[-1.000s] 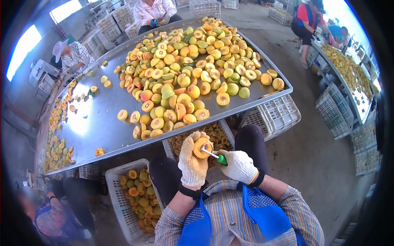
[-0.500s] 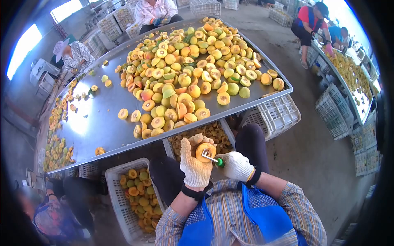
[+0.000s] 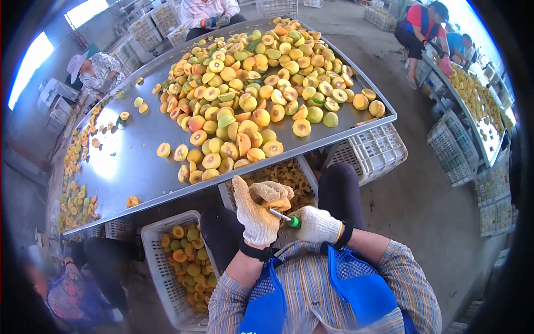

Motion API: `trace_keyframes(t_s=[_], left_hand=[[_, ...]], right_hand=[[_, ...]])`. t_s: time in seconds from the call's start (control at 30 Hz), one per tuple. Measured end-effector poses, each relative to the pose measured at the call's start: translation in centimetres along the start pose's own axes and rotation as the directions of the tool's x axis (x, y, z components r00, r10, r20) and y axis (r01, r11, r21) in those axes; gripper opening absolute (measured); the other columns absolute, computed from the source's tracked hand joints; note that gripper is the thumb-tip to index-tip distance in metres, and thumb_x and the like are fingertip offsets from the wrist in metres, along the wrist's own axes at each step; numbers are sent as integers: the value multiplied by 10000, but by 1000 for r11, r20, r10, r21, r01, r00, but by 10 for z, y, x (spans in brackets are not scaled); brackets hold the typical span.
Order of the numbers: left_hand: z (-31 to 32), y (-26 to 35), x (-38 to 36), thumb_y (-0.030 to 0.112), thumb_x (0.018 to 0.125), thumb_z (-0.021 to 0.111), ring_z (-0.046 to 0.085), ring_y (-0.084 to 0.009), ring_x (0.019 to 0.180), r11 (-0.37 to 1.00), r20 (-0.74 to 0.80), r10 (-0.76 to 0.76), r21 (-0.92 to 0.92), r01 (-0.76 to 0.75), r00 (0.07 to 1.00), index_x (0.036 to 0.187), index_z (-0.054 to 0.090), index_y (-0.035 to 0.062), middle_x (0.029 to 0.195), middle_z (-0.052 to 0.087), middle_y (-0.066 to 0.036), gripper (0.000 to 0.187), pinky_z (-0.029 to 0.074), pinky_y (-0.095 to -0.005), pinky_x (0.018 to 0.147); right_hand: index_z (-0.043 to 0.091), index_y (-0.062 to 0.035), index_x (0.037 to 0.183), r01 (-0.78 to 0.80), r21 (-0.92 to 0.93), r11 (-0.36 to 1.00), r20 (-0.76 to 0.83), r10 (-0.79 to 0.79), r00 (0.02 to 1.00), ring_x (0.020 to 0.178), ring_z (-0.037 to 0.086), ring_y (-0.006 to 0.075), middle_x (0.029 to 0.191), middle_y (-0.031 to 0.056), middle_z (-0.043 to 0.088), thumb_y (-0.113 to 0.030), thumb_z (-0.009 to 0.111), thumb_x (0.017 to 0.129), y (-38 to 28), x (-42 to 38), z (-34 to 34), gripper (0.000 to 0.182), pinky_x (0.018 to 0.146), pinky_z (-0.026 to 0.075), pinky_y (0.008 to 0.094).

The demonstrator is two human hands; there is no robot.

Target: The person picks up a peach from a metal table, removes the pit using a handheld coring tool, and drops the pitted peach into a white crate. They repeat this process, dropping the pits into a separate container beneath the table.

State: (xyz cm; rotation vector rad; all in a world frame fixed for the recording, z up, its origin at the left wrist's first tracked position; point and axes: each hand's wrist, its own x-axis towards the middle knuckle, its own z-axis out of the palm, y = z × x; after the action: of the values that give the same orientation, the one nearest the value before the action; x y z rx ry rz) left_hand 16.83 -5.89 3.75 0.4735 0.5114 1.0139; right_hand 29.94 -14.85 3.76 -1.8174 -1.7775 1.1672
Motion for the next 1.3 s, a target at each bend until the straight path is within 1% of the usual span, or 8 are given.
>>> trace_keyframes(t_s=[0.07, 0.27, 0.33, 0.5, 0.6, 0.67, 0.93, 1.3], left_hand=[[-1, -2, 6, 628, 1001, 312, 601, -386, 675, 999, 201, -9, -50, 19, 980, 586, 583, 77, 612, 587, -151, 741, 503, -466, 633], [-13, -2, 20, 618, 1016, 262, 594, -375, 695, 962, 598, -87, -157, 223, 796, 580, 564, 149, 616, 580, -87, 708, 504, -483, 666], [-13, 5, 20, 640, 996, 333, 604, -356, 666, 950, -144, -140, -298, 92, 980, 634, 570, 94, 665, 598, -124, 697, 519, -482, 632], [-86, 69, -8, 612, 980, 435, 626, -302, 679, 924, -280, 197, 373, -83, 940, 760, 643, 38, 729, 646, -118, 649, 521, -413, 643], [-110, 125, -42, 479, 933, 616, 643, -314, 756, 328, -519, 311, 845, 423, 796, 830, 678, 24, 795, 669, -127, 470, 523, -421, 713], [-127, 124, -46, 337, 846, 729, 647, -345, 848, -702, 304, 587, 654, 284, 750, 889, 679, 50, 904, 678, -156, 294, 524, -463, 733], [-17, 18, 111, 189, 802, 727, 651, -331, 877, -575, 718, 168, 628, -524, 675, 996, 666, 124, 964, 683, -109, 213, 527, -419, 747], [-1, 14, 196, 372, 750, 675, 660, -316, 930, -630, 434, -459, 456, -629, 775, 1057, 717, 217, 1003, 681, -120, 346, 523, -436, 817]], right_hand=[[711, -50, 886, 94, 501, 861, 183, -211, 960, 699, 604, 101, 720, 84, 663, -192, 710, 833, 27, 11, 26, 152, 691, 502, 322], [753, -56, 1060, -196, 615, 764, 462, -148, 874, 649, 588, 95, 758, 17, 681, -174, 717, 828, 6, 3, -4, 262, 597, 466, 265], [735, -48, 997, -163, 542, 825, 438, -111, 892, 608, 613, 105, 701, 44, 669, -213, 755, 809, 8, 5, 2, 251, 588, 494, 268], [685, -84, 1010, -110, -115, 987, 122, 124, 985, 716, 686, 309, 808, 164, 698, -344, 628, 853, 18, 25, 5, 310, 688, 539, 434], [679, -94, 1037, -47, -194, 980, 22, 52, 998, 794, 668, 414, 868, 203, 696, -350, 579, 864, 36, 32, 6, 325, 720, 534, 498], [684, -108, 1040, -47, -147, 988, 66, 57, 996, 828, 681, 383, 888, 181, 702, -328, 571, 870, 31, 31, 0, 300, 744, 537, 478], [702, -175, 1119, 55, -118, 991, 76, -46, 996, 785, 695, 345, 870, 151, 711, -280, 598, 833, 42, 35, 14, 322, 709, 552, 458], [738, -154, 927, 360, 16, 933, 17, -361, 933, 741, 679, 317, 805, 125, 702, -301, 674, 736, 77, 50, 37, 249, 662, 542, 428]])
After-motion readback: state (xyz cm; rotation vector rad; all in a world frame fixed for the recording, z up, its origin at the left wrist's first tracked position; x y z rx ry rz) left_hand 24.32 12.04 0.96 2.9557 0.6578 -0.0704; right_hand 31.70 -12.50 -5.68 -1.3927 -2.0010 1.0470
